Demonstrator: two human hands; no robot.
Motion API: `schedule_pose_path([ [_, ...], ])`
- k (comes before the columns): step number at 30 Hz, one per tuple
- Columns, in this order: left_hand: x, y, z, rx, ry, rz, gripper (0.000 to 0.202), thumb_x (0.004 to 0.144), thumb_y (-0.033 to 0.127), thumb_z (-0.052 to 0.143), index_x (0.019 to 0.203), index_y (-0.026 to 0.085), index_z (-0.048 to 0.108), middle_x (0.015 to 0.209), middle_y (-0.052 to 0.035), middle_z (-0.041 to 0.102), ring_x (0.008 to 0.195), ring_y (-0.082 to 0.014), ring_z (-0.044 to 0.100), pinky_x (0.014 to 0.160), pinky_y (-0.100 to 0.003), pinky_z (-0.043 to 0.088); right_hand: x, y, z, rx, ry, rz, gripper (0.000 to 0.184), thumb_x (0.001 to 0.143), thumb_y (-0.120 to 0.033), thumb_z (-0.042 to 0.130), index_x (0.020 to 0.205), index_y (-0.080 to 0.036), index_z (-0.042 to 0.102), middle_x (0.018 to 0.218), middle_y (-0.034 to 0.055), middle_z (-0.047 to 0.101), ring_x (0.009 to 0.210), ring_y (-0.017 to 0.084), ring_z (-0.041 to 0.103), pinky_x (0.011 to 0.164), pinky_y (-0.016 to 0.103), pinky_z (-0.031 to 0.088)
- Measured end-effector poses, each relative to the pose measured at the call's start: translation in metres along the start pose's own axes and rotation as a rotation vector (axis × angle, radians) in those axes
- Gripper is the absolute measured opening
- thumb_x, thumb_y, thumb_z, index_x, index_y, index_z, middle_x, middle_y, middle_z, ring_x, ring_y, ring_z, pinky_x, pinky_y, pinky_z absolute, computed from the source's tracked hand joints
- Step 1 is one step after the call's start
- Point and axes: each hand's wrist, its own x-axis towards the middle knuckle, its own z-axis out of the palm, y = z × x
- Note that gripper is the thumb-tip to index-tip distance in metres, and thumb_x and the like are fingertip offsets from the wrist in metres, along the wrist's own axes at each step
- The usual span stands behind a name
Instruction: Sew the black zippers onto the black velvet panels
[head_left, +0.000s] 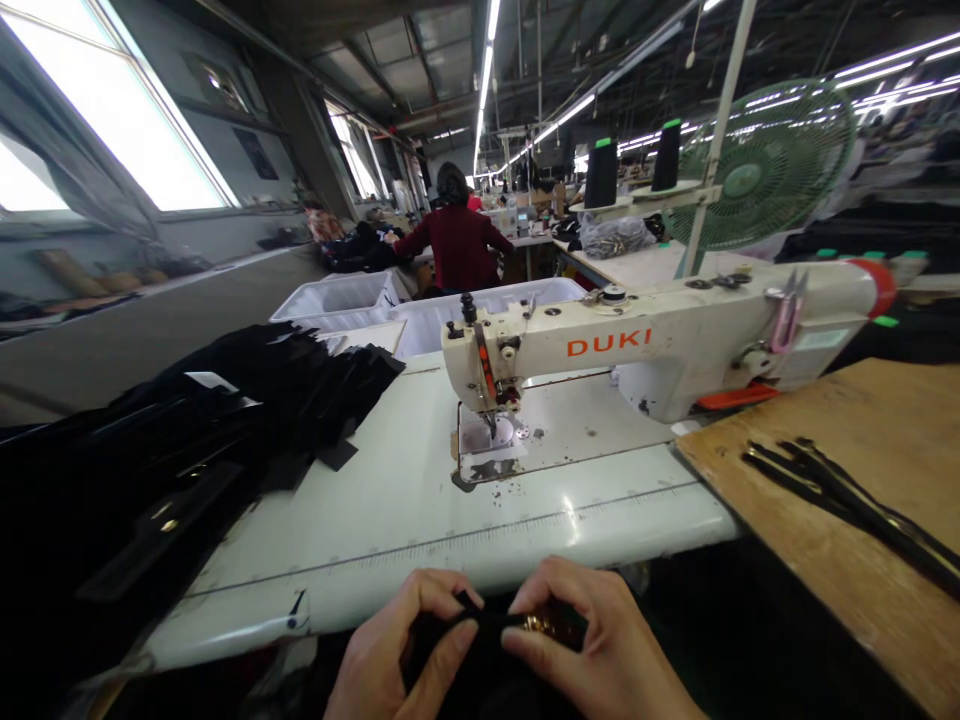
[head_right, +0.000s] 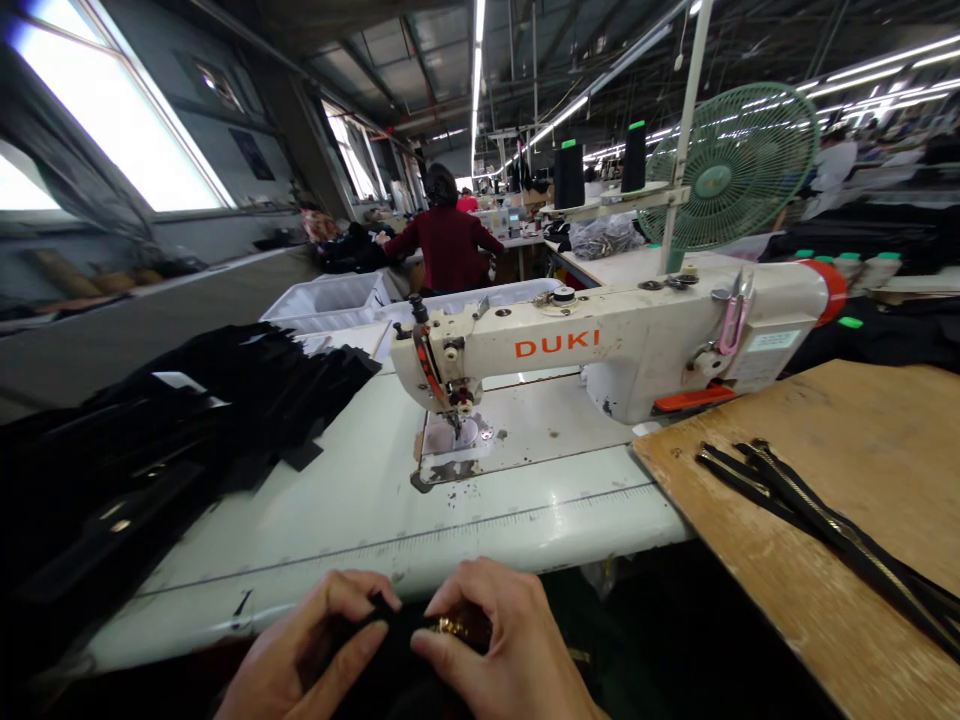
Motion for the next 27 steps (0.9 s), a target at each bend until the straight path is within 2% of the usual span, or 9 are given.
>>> schedule_pose_path([
  [4, 0.001, 0.0019, -0.0011, -0.035, 0.042, -0.044, 0.011, 0.092, 0.025, 0.059, 0.081, 0.023, 0.06, 0.089, -0.001, 0.07, 0.089, -0.0166, 0.069, 0.08, -0.021, 0.054, 0.0008, 0.0033, 0.0012, -0.044, -0.004, -0.036, 0.016, 0.082, -0.031, 0.068, 0.073, -0.02, 0.061, 0.066, -0.003, 0.061, 0.06, 0.012, 0.057, 0.057, 0.021, 0.04],
  [11, 0.0012, 0.003, 0.0013, -0.04, 0.064, -0.042, 0.014, 0.092, 0.026, 0.06, 0.079, 0.022, 0.06, 0.088, -0.002, 0.07, 0.086, -0.0172, 0.069, 0.078, -0.022, 0.054, 0.0015, 0.0031, 0.0016, -0.079, 0.001, -0.054, 0.015, 0.079, -0.029, 0.066, 0.07, -0.02, 0.059, 0.062, -0.0031, 0.06, 0.056, 0.012, 0.056, 0.054, 0.021, 0.04],
  [16, -0.0028, -0.0014, 0.007, -0.086, 0.153, -0.064, 0.018, 0.089, 0.028, 0.064, 0.074, 0.021, 0.058, 0.083, -0.0017, 0.069, 0.082, -0.0172, 0.07, 0.075, -0.022, 0.055, 0.0003, 0.0029, 0.0012, -0.103, 0.006, -0.06, 0.012, 0.079, -0.026, 0.066, 0.07, -0.021, 0.059, 0.063, -0.0031, 0.061, 0.056, 0.012, 0.057, 0.054, 0.02, 0.04],
  [19, -0.0042, -0.0045, 0.0083, -0.111, 0.188, -0.104, 0.012, 0.087, 0.027, 0.068, 0.079, 0.022, 0.059, 0.082, -0.0006, 0.07, 0.079, -0.0173, 0.071, 0.072, -0.021, 0.056, -0.0008, 0.0018, 0.0014, -0.103, 0.01, -0.07, 0.014, 0.08, -0.028, 0.065, 0.07, -0.021, 0.059, 0.063, -0.0032, 0.06, 0.056, 0.012, 0.057, 0.054, 0.02, 0.04],
  [22, -0.005, -0.0054, 0.0077, -0.113, 0.183, -0.12, 0.008, 0.088, 0.028, 0.067, 0.084, 0.022, 0.064, 0.081, -0.0002, 0.071, 0.078, -0.0174, 0.071, 0.072, -0.02, 0.056, -0.0021, -0.0001, 0.0007, -0.098, 0.013, -0.078, 0.015, 0.082, -0.028, 0.064, 0.07, -0.02, 0.058, 0.063, -0.0031, 0.06, 0.056, 0.012, 0.056, 0.054, 0.021, 0.04],
  [27, -0.0061, -0.0045, 0.0059, -0.099, 0.157, -0.1, 0.012, 0.089, 0.032, 0.067, 0.082, 0.022, 0.068, 0.085, -0.0012, 0.073, 0.081, -0.0174, 0.072, 0.075, -0.018, 0.057, -0.0052, -0.0012, 0.0002, -0.076, 0.002, -0.023, 0.012, 0.08, -0.024, 0.067, 0.072, -0.02, 0.059, 0.065, -0.0041, 0.059, 0.06, 0.011, 0.055, 0.057, 0.021, 0.039],
])
